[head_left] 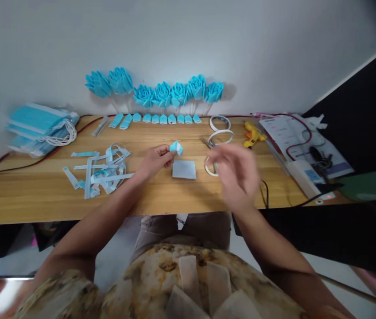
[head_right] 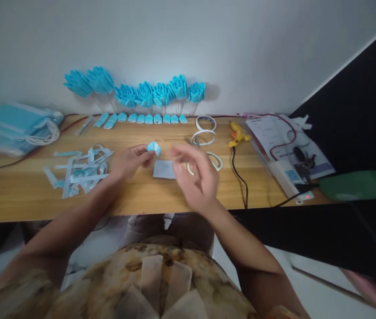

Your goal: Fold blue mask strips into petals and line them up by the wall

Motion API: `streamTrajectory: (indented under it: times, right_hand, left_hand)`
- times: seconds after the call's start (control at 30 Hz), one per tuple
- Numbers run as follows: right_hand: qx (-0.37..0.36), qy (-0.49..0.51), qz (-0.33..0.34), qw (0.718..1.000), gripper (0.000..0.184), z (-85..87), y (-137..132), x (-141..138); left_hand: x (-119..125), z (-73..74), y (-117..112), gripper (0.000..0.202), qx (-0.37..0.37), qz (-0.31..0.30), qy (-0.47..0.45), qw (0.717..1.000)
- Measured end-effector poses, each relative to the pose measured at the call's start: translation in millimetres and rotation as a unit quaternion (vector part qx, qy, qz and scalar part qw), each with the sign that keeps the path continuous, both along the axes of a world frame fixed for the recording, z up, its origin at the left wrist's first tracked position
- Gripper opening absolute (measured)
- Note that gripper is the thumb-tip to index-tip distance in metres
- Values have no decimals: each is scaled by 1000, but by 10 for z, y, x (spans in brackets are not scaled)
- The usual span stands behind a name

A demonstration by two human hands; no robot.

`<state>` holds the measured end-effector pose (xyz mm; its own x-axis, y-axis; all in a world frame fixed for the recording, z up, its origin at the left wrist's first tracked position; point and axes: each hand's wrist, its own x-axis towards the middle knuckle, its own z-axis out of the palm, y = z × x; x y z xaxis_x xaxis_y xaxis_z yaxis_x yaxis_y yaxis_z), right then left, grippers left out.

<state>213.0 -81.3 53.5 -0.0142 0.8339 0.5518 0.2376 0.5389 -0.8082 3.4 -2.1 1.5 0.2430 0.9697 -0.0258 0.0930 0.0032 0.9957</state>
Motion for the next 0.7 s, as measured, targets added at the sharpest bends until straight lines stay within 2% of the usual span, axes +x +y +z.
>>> streamTrajectory:
  times: [0.1, 0.23, 0.37, 0.53, 0.7]
  right_hand:
    - [-76, -14, -11, 997, 31, -184, 450, 1]
    - [-149, -75, 67, 984, 42, -346, 874, -52]
    - [-205, -85, 139, 965, 33, -381, 1037, -167]
    - [-219, -51, 140, 964, 32, -449, 1186, -233]
    - [-233, 8, 139, 963, 41, -514, 1173, -222]
  left_hand:
    - [10, 20, -14, 30, -6, 12, 9, 1000]
    - [22, 45, -29, 31, 0, 12, 5, 1000]
    - [31, 39, -22, 35, -13, 12, 1, 1000]
    - [34, 32, -8, 42, -12, 17, 12, 1000]
    - [40, 88, -26, 42, -27, 20, 15, 999]
